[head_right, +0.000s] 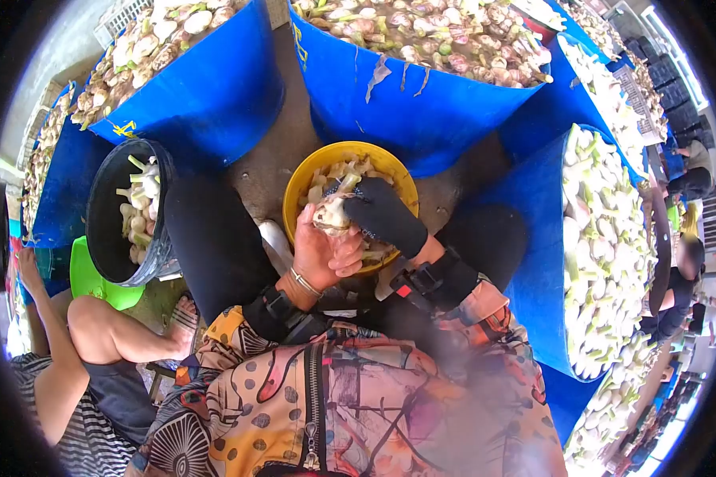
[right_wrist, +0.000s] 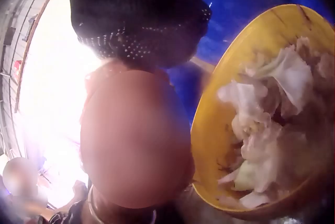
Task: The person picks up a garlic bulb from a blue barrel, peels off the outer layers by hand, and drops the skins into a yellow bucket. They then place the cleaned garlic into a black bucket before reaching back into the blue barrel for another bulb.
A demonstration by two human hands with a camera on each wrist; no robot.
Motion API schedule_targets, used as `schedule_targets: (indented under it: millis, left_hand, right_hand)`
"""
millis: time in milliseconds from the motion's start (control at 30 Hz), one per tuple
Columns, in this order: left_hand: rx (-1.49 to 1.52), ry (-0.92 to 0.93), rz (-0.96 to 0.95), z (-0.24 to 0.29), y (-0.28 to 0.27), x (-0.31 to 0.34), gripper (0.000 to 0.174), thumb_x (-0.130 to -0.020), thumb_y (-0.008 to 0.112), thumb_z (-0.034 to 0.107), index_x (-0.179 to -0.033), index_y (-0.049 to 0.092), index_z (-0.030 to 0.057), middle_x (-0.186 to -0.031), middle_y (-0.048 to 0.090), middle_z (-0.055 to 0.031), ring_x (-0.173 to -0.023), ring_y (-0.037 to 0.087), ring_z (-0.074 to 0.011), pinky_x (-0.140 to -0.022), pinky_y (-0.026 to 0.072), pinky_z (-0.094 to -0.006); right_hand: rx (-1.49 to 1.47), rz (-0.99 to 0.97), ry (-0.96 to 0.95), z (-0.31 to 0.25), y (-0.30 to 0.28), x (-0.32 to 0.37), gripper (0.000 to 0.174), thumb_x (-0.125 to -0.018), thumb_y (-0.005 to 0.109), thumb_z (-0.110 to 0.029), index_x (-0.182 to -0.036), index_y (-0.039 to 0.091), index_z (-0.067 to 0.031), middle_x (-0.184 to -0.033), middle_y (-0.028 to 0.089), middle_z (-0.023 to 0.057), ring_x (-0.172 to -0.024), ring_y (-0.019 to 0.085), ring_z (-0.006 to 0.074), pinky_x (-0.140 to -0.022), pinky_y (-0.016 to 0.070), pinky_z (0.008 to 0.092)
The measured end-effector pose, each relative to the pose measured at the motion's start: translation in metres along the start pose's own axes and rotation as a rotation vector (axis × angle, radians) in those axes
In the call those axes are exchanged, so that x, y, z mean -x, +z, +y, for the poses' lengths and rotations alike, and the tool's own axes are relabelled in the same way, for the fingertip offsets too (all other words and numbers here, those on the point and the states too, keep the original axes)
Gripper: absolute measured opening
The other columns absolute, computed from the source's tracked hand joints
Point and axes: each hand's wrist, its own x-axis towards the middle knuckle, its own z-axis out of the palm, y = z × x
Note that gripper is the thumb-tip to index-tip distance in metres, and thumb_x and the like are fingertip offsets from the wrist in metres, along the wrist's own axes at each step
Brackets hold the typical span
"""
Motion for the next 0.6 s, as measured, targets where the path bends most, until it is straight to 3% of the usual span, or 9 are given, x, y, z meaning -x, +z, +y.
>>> schedule_targets:
  millis: [100, 200, 300, 333, 433, 467, 567, 600]
  left_hand:
    - [0.031, -0.036, -0.01, -0.003, 0.0, -0.002, 0.072, -0.076, 0.04, 0.073, -0.085, 0.052, 0.0025, -0.06, 0.047, -0.0037, -0.039, 0.039, -0.012, -0.038, 0.0308, -0.0265]
    - [0.018, -0.077, -0.072, -0.006, 0.006, -0.001, 0.075, -0.077, 0.036, 0.075, -0.085, 0.053, 0.0017, -0.055, 0.046, -0.004, -0.037, 0.038, -0.0141, -0.037, 0.0302, -0.0278]
    - [-0.043, -0.133, -0.195, -0.01, 0.01, 0.0, 0.076, -0.072, 0.039, 0.077, -0.082, 0.051, 0.0025, -0.054, 0.044, -0.0032, -0.038, 0.039, -0.0133, -0.037, 0.0313, -0.0283]
    - [-0.024, -0.128, -0.218, -0.011, 0.01, 0.0, 0.078, -0.075, 0.036, 0.078, -0.084, 0.053, 0.0022, -0.052, 0.044, -0.0044, -0.037, 0.039, -0.0148, -0.038, 0.0323, -0.0297]
    - [-0.188, -0.072, 0.176, -0.003, 0.02, 0.0, 0.079, -0.079, 0.03, 0.076, -0.088, 0.056, 0.0023, -0.056, 0.049, -0.0068, -0.04, 0.041, -0.0166, -0.04, 0.034, -0.0307]
    - [-0.176, -0.035, 0.276, 0.001, 0.014, -0.001, 0.073, -0.086, 0.028, 0.069, -0.097, 0.056, 0.0021, -0.065, 0.055, -0.0093, -0.047, 0.048, -0.0194, -0.045, 0.0412, -0.0339]
    - [-0.343, 0.229, 0.557, 0.003, 0.007, -0.005, 0.066, -0.091, 0.028, 0.062, -0.105, 0.052, 0.0023, -0.075, 0.057, -0.0099, -0.056, 0.055, -0.0215, -0.053, 0.0486, -0.0387]
    - [-0.338, 0.26, 0.534, 0.002, 0.006, -0.005, 0.048, -0.094, 0.044, 0.046, -0.112, 0.048, 0.0018, -0.081, 0.058, -0.0083, -0.062, 0.058, -0.02, -0.057, 0.0525, -0.0374]
  right_hand:
    - [0.127, 0.056, -0.092, 0.015, -0.001, 0.001, 0.021, -0.083, 0.055, -0.011, -0.101, 0.06, 0.0, -0.094, 0.063, 0.0129, -0.087, 0.059, 0.0177, -0.072, 0.0462, 0.031]
    - [-0.455, -0.107, -0.076, 0.019, -0.003, -0.001, 0.028, -0.088, 0.055, -0.016, -0.112, 0.057, -0.0007, -0.103, 0.061, 0.0075, -0.092, 0.058, 0.0158, -0.081, 0.0467, 0.0298]
    - [-0.744, -0.139, 0.042, 0.012, -0.004, 0.006, 0.027, -0.09, 0.052, -0.015, -0.114, 0.056, -0.0018, -0.107, 0.06, 0.0056, -0.093, 0.058, 0.015, -0.083, 0.0472, 0.029]
    - [-0.678, -0.126, 0.01, 0.012, -0.003, 0.005, 0.024, -0.091, 0.051, -0.014, -0.11, 0.058, -0.0016, -0.106, 0.06, 0.0062, -0.094, 0.058, 0.0137, -0.08, 0.0476, 0.0282]
    - [-0.265, -0.045, -0.199, 0.016, -0.006, -0.004, 0.021, -0.089, 0.054, -0.015, -0.104, 0.06, -0.0012, -0.101, 0.063, 0.0073, -0.089, 0.059, 0.0136, -0.077, 0.0478, 0.0278]
    - [-0.681, 0.093, 0.097, 0.024, 0.002, -0.007, 0.02, -0.083, 0.055, -0.012, -0.097, 0.063, 0.0014, -0.089, 0.066, 0.0089, -0.08, 0.062, 0.0195, -0.072, 0.0483, 0.0319]
    - [0.046, 0.268, 0.029, 0.008, 0.001, -0.012, 0.022, -0.078, 0.057, -0.011, -0.093, 0.062, 0.0038, -0.082, 0.066, 0.0097, -0.073, 0.062, 0.0207, -0.066, 0.0474, 0.0341]
    - [0.057, 0.353, 0.049, 0.006, 0.007, -0.012, 0.02, -0.077, 0.056, -0.012, -0.089, 0.062, 0.0042, -0.077, 0.065, 0.0097, -0.071, 0.061, 0.0202, -0.064, 0.0461, 0.0341]
